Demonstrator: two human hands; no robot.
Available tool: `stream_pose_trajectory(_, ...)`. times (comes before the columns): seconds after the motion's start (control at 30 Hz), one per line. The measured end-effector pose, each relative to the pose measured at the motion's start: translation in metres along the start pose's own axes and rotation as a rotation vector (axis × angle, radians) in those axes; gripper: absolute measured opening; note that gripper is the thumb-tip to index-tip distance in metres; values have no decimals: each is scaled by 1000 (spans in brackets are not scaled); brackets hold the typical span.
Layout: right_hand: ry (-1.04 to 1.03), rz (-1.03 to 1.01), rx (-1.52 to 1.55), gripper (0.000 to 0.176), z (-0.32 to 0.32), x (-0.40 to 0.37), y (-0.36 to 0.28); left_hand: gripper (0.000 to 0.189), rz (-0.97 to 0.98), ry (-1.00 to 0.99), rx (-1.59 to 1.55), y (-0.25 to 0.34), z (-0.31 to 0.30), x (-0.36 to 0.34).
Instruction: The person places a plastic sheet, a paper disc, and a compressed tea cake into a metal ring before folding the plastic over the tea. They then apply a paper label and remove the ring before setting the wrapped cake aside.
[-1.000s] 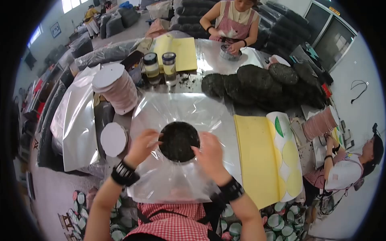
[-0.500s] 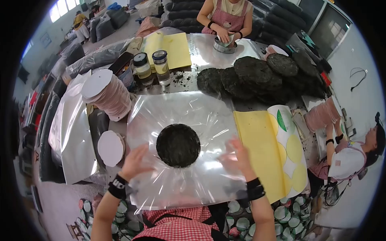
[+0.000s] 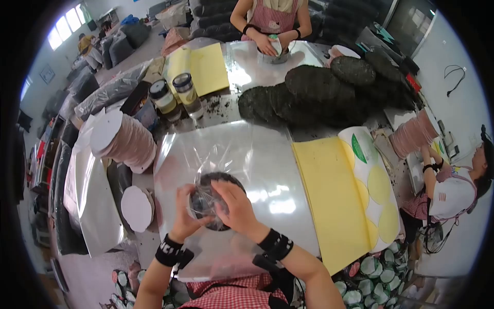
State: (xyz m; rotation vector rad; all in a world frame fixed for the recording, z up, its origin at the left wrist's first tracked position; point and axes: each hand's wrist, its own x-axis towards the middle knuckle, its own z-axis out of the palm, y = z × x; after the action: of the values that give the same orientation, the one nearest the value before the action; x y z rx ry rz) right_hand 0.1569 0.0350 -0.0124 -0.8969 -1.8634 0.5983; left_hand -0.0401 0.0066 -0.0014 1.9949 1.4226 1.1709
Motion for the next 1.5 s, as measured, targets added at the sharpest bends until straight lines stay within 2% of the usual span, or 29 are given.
stream_pose_trajectory(0.03, 8, -16, -1, 54, 0, 7, 3, 83, 14, 8, 6, 4, -5, 13)
stream_pose_trajectory(0.07, -109, 82, -48, 49, -1, 10, 3, 89, -82, -51, -432, 9, -8, 22)
stream_pose_trajectory(0.13, -238, 210, -82, 45, 0, 0, 3, 91, -90, -85, -471, -4, 4, 18)
stream_pose_trajectory(0.17, -250, 118, -92, 42, 0, -3, 9, 91, -99, -89, -474, -4, 13, 14)
stream_pose_trajectory(0.23, -266, -86, -120, 37, -6, 0, 24, 79, -61, -72, -113, 3, 35, 11)
stream_pose_trajectory(0.3, -235, -176, -88, 37, -36, -1, 22, 68, -7, -34, -74, -1, 33, 7)
stream_pose_trajectory(0.37, 294, 57, -18, 42, -49, -7, 39, 64, -13, -61, -79, -5, 36, 7)
stream_pose_trajectory(0.4, 285, 69, -19, 42, -39, -5, 54, 73, 70, -82, -10, -9, 38, 9)
stream_pose_trajectory(0.47, 622, 579, 873, 47, -3, 22, 70, 79, -43, -43, -131, 0, 38, 8)
stream_pose_trajectory(0.5, 400, 496, 793, 49, 1, 31, 38, 86, -138, 7, -241, 4, 37, 9)
stream_pose_trajectory(0.57, -140, -187, 167, 41, -9, 35, 9, 98, -114, 118, -374, -9, 42, 5)
stream_pose_trajectory(0.6, -141, -192, 171, 41, -10, 28, 11, 97, -86, 110, -492, -14, 42, 2)
stream_pose_trajectory(0.67, -199, -269, 142, 33, -4, 0, 36, 69, 6, -164, -574, -19, 32, 9)
stream_pose_trajectory(0.7, 9, 153, 734, 28, 7, -31, 67, 69, -14, -118, -604, -14, 40, 0)
stream_pose_trajectory(0.77, 291, 353, 356, 24, 9, -4, 22, 34, 234, -156, 200, -15, 49, -5)
stream_pose_trajectory(0.83, 97, 322, 165, 16, 17, -9, -19, 22, 105, -161, 336, 2, 59, -4)
stream_pose_trajectory(0.9, 87, 180, 106, 21, 26, -21, -12, 23, 82, -138, 365, 0, 61, 0)
stream_pose_trajectory(0.93, 70, 158, 98, 21, 22, -17, -13, 47, -3, -219, 79, -1, 51, 2)
stream_pose_trajectory(0.97, 49, 193, 98, 26, 16, -13, -15, 47, -7, -190, 70, 7, 41, 3)
stream_pose_trajectory(1.03, 5, 238, 82, 32, 8, -21, -22, 71, 106, -256, 244, 23, 26, -2)
stream_pose_trajectory(1.07, -104, 186, -147, 39, 3, -33, -28, 84, 72, -437, 375, 17, 30, -3)
stream_pose_trajectory(1.1, -199, 118, -373, 46, -1, -40, -33, 84, 73, -417, 367, 14, 34, -4)
stream_pose_trajectory(1.13, -218, 81, -500, 42, -12, -42, -42, 85, 77, -387, 381, 12, 38, -5)
stream_pose_trajectory(1.23, -384, 223, -392, 27, -43, -27, -38, 89, 84, -373, 364, 15, 40, -9)
stream_pose_trajectory(1.27, -360, 132, -412, 17, -36, -14, -28, 89, 85, -357, 403, 17, 40, -9)
stream_pose_trajectory(1.37, -455, 294, -514, 16, -1, -18, 9, 89, 50, -403, 491, 19, 43, -3)
stream_pose_trajectory(1.4, -429, 302, -542, 16, -14, -16, 15, 88, 32, -427, 494, 20, 43, 0)
stream_pose_trajectory(1.47, -238, 243, -5, 17, -45, -22, 15, 85, -9, -453, 488, 23, 45, 1)
stream_pose_trajectory(1.5, 33, 73, -236, 7, -71, -24, 30, 85, 4, -444, 482, 23, 46, 3)
